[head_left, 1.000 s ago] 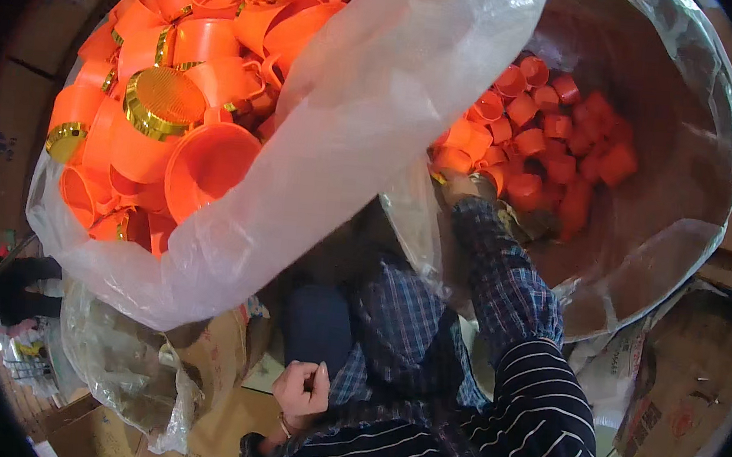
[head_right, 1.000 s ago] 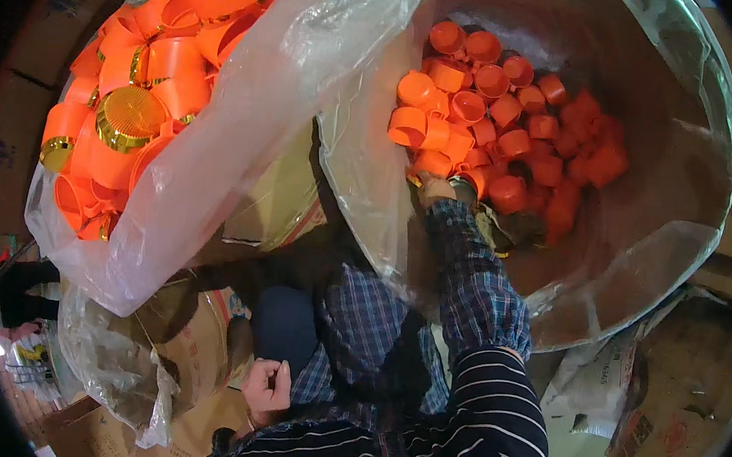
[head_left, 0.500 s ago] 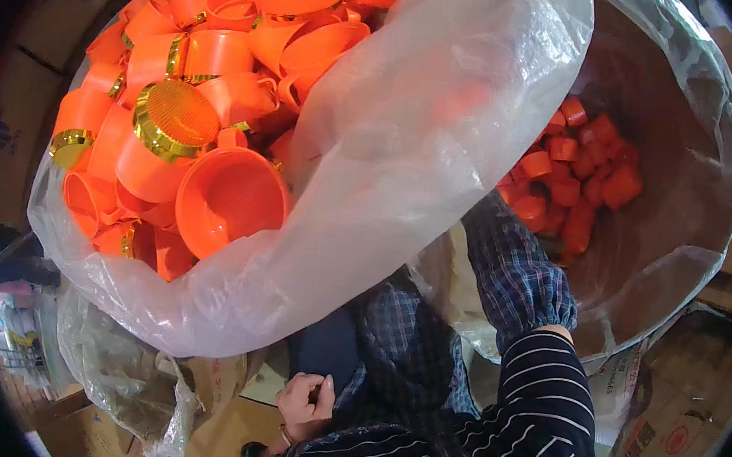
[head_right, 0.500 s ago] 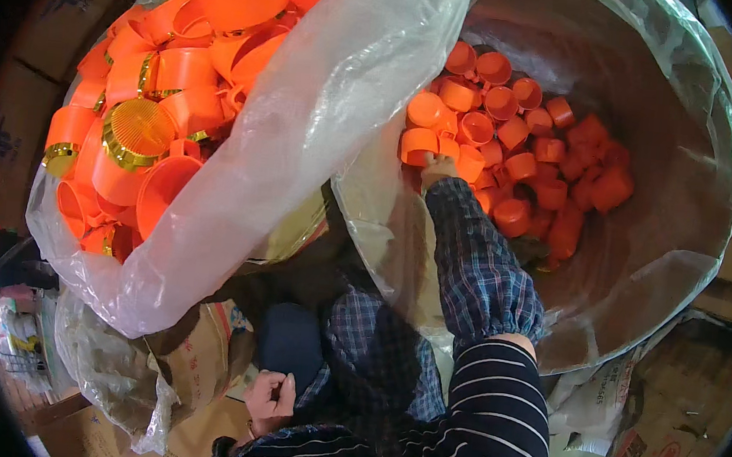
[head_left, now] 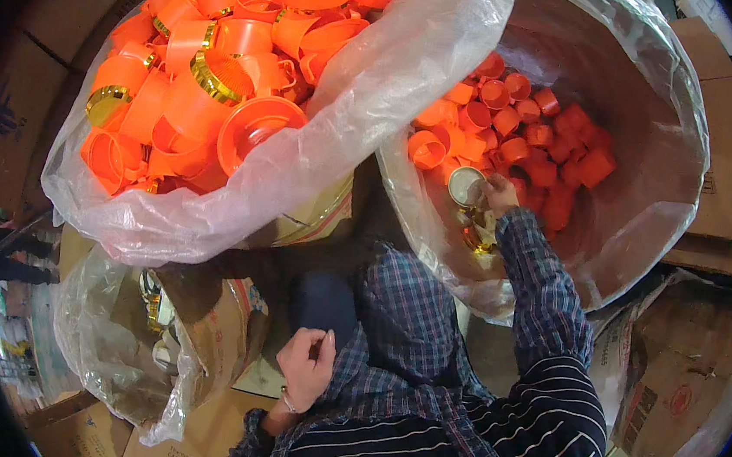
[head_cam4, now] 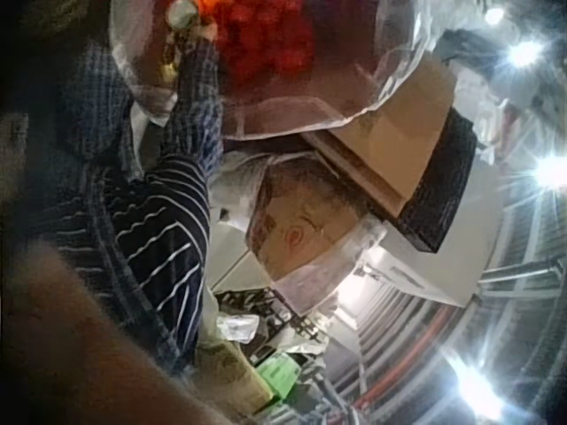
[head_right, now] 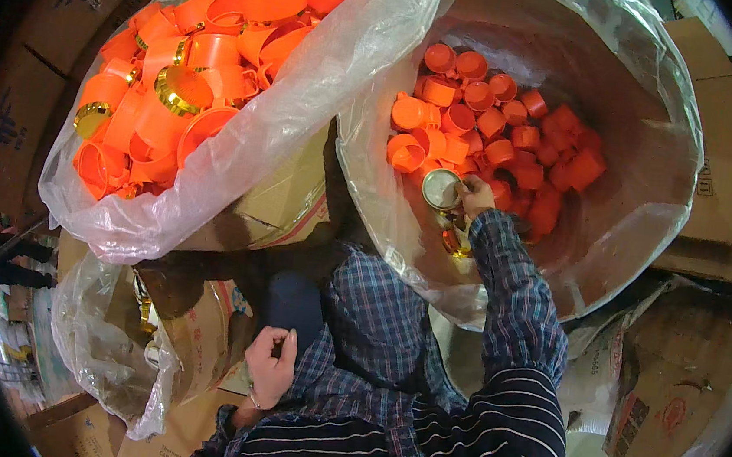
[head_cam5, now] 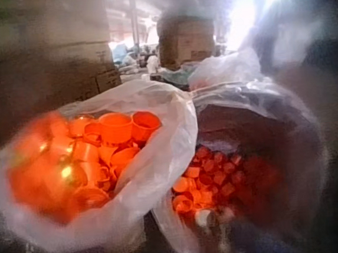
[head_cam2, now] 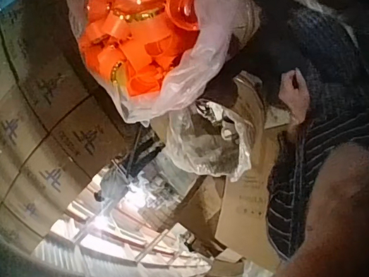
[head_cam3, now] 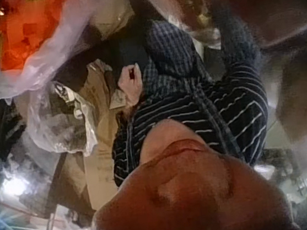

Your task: The person sits on the floor and repeatedly picks orange plastic cups and gold metallic inserts from large bags, inserts the gold pieces into the cups, and places the assembled units into a bag. The person also wipes some cups with a cloth and handles gold inserts separately before continuing assembly.

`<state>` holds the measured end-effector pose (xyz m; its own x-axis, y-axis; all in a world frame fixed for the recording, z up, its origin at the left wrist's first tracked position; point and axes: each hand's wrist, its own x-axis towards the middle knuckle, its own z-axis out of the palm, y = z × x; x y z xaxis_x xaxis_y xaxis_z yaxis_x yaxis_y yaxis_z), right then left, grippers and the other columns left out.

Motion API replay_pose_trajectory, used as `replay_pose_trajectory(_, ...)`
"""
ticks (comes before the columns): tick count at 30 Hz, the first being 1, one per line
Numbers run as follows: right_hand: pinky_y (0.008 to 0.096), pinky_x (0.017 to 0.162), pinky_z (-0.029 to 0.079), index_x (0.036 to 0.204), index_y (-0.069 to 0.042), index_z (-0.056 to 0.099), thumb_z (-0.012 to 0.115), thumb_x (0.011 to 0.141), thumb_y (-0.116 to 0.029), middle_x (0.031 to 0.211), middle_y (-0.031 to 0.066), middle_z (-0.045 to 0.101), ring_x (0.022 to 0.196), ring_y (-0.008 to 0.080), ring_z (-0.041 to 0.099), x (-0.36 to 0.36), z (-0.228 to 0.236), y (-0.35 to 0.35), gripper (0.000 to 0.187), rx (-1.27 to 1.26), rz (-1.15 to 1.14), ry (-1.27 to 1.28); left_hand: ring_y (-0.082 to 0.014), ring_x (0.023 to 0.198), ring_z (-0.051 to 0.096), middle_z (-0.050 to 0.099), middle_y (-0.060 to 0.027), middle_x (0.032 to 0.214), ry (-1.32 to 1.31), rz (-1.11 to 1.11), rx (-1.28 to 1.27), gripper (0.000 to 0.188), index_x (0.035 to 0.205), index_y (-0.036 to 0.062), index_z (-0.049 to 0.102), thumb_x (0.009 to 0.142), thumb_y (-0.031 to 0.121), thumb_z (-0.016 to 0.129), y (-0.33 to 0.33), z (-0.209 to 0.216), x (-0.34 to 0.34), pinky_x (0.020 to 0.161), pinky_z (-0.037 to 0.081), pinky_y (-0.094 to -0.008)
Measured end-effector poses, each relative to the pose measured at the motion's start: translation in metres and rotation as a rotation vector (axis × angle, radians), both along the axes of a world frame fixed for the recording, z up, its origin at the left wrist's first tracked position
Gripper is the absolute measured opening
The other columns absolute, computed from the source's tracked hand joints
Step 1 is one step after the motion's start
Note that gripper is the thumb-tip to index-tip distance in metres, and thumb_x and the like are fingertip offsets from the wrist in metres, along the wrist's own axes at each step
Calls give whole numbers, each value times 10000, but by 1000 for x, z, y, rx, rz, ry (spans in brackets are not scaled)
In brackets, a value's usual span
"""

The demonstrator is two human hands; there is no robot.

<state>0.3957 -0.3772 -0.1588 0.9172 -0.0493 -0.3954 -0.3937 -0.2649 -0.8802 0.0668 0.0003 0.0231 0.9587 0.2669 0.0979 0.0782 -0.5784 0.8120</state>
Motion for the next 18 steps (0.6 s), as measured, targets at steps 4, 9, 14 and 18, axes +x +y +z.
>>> replay_pose_trajectory(4,282,691,527,1089,-8,639,621,943,-116,924,56,678,757,139,641,-77,115,60,183,383,54,-82,-165,832,615,617,-92,1052,42,-78,-486,377,1226,27,533,882,28,688,-9,15,21,658,524,-271)
replay_pose_trajectory(9,314,818,533,1080,-10,639,631,946,-89,944,60,659,863,201,656,-156,187,137,155,109,781,-583,-205,1121,591,531,-161,1366,154,-233,-930,691,1491,39,361,879,2,681,-33,20,57,828,562,-286)
replay_pose_trajectory(14,298,690,519,1021,-11,665,612,990,-235,864,71,687,762,149,637,-47,125,138,232,564,218,38,-159,991,675,709,-96,1093,276,-215,-460,231,1171,18,669,947,53,623,-28,16,56,880,519,-281)
replay_pose_trajectory(18,376,902,499,1162,40,615,711,883,-372,1113,178,675,1031,257,639,109,41,121,507,-164,34,-333,-251,932,695,701,-127,1049,334,-498,-326,200,1103,49,697,908,31,658,-27,5,53,798,540,-310)
